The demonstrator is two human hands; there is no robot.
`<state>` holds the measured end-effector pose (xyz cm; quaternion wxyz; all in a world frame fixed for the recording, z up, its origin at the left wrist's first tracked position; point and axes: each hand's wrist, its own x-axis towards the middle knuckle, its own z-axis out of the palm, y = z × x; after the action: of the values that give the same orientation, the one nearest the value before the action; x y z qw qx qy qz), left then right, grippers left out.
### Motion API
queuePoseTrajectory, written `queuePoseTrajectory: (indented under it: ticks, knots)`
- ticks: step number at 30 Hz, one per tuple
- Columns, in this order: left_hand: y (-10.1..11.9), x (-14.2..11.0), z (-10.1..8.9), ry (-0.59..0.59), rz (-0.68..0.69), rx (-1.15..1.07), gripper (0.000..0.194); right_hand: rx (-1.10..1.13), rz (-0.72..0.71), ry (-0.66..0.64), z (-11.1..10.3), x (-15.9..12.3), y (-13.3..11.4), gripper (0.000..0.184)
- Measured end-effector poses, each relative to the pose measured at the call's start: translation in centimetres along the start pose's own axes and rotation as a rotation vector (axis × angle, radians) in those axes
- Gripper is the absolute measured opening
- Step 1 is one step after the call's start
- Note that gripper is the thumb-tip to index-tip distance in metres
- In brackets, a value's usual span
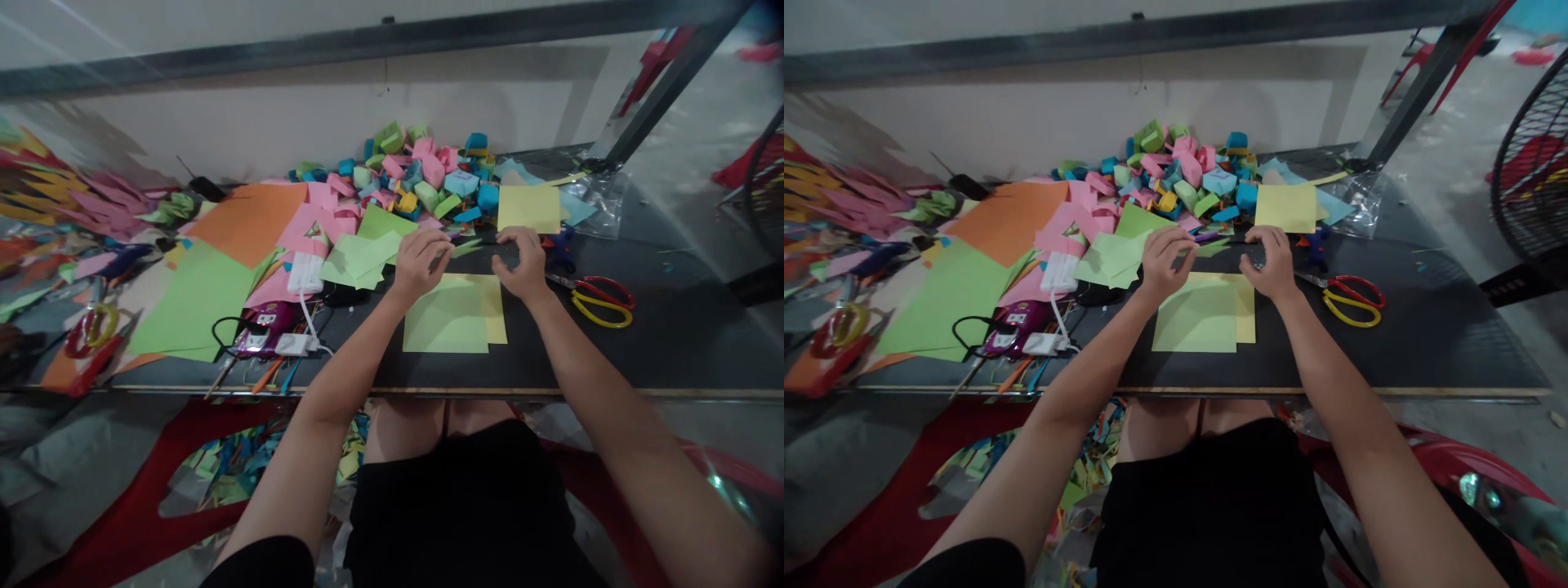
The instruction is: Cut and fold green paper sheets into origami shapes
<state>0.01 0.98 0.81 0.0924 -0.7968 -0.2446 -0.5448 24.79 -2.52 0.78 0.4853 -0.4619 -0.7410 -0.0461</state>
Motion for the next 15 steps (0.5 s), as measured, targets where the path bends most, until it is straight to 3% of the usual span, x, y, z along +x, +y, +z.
queuePoseTrajectory:
  ticks: [3, 6, 7, 10, 13, 15]
  knots:
    - [0.2, -0.8, 0.6, -0.196, -0.004, -0.036, 0.030, 0.066, -0.071, -0.091, 0.5, -0.2, -1.1, 0.047]
    - [0.5, -1.4, 1.2, -0.241, -0.007, -0.048, 0.032, 0.093, -0.102, -0.244, 1.3, -0.3, -1.6, 0.034]
    - [0.6, -1.5, 1.4, -0.232, -0.017, -0.043, 0.033, 0.100, -0.071, -0.300, 1.5, -0.4, -1.6, 0.038]
    - [0.2, -1.5, 1.5, -0.185, -0.052, 0.007, 0.039, 0.153, 0.149, -0.391, 1.8, -0.5, -1.6, 0.058]
    - [-0.4, -1.4, 1.2, -0.192, -0.029, 0.054, 0.056, 0.229, 0.389, -0.336, 1.6, -0.4, -1.9, 0.070]
    - [-0.4, -1.3, 1.0, -0.247, -0.010, 0.080, 0.072, 0.281, 0.475, -0.327, 1.4, -0.3, -2.2, 0.076]
